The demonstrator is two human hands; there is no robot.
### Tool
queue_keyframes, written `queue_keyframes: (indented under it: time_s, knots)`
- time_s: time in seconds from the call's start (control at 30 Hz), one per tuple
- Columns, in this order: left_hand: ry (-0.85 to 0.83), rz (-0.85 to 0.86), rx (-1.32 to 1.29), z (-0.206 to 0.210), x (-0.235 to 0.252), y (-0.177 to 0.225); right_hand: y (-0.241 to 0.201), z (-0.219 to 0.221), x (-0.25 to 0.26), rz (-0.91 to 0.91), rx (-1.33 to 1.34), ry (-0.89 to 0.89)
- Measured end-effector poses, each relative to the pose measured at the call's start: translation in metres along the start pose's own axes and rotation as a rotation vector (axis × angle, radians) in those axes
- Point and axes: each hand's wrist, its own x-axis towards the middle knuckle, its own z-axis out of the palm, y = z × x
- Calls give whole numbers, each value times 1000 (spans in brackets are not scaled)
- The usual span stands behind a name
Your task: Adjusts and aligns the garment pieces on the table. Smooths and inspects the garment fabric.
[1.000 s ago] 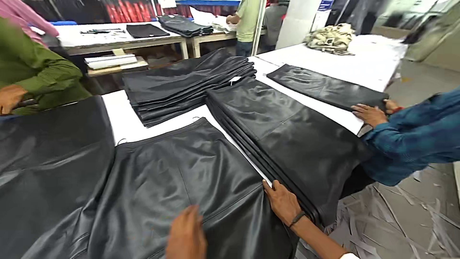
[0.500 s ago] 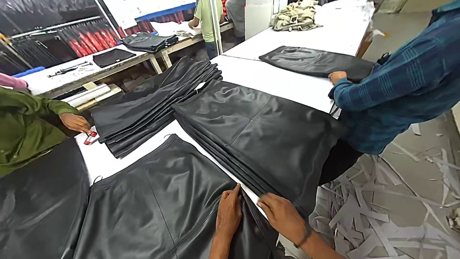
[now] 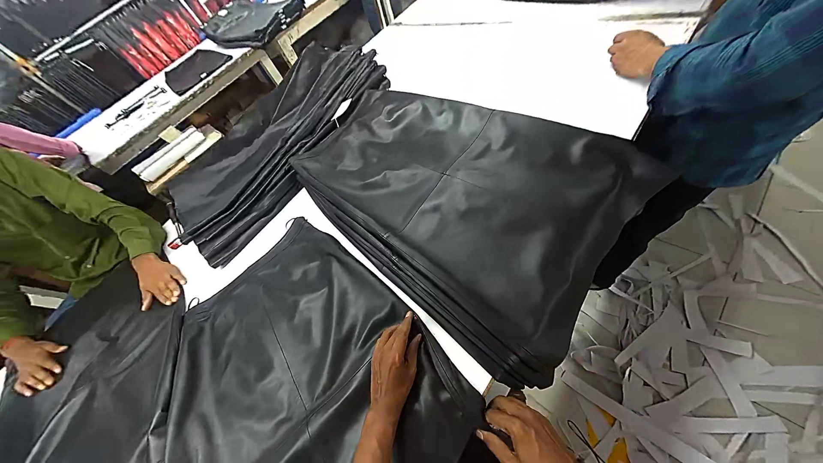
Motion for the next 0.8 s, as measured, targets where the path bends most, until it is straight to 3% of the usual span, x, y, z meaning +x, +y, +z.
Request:
queue_keyframes:
  time_s: [0.17, 0.23, 0.37, 0.57, 0.8]
  knots:
    - [-38, -11, 44, 0, 1, 3, 16, -31, 1, 110, 756, -220]
    - [-44, -10, 54, 1, 1, 3, 26, -34, -1, 208, 875, -275]
    - [-57, 45, 85, 1, 2, 0, 49, -26, -8, 412, 485, -363]
    - [-69, 31, 82, 3, 2, 0, 37, -43, -13, 328, -144, -476]
    - [-79, -28, 41, 4, 6, 1, -14, -41, 21, -272, -174, 123]
